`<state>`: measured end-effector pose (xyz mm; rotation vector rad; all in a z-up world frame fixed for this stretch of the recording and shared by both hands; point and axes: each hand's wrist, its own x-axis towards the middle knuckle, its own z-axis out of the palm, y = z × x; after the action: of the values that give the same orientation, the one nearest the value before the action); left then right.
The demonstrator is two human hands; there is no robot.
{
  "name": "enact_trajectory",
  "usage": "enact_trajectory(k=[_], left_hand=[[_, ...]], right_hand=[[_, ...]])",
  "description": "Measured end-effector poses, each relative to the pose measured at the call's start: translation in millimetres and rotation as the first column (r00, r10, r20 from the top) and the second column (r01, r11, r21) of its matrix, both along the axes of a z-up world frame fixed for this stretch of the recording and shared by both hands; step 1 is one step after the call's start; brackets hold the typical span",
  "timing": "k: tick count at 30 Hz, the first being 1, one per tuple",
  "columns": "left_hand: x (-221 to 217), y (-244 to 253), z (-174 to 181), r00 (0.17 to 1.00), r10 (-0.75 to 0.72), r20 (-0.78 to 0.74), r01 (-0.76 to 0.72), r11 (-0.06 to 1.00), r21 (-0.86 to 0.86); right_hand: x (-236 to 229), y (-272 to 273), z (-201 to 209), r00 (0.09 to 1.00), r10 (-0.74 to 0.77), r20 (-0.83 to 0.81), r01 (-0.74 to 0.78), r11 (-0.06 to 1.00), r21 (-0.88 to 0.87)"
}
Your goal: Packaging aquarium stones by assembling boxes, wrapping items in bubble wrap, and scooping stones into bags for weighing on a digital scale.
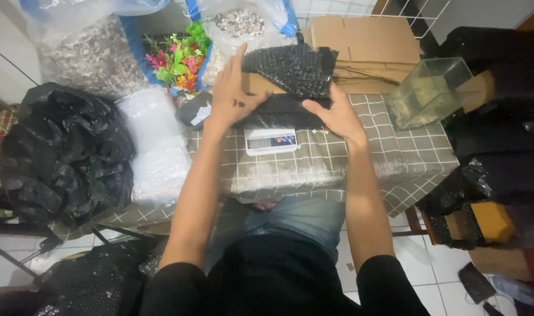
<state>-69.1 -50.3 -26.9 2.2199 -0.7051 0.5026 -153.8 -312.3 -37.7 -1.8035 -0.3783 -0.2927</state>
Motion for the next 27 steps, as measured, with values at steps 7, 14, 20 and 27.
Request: enact_trajectory(k=[7, 14, 20, 27], left_hand=[[17.1, 9.0, -4.7, 0.981, -0.035, -0.189, 0.018, 0.996, -0.092], [-1.8, 8.5, 8.8, 0.974, -0.121, -0.192, 0.069, 0.964, -0.257], [-20.3, 8.9, 20.0, 0.974, -0.223, 0.03, 0.222, 0.929, -0.295], [-32.3, 18.6, 23.7, 0.993, -0.1, 0.06, 0.09, 0.985, 0.147]], right_hand=[[-6.3, 4.4, 2.1, 0.997, -0.025, 0.076, 0.031, 0.996, -0.086], [-7.5, 11.7, -26.7, 0.99, -0.114, 0.085, 0.099, 0.981, 0.168], [-15.9, 15.1, -34.0, 0.958, -0.266, 0.102, 0.253, 0.959, 0.129], [-9.8, -2.9, -64.0, 0.942, -0.331, 0.058, 0.329, 0.944, 0.032]])
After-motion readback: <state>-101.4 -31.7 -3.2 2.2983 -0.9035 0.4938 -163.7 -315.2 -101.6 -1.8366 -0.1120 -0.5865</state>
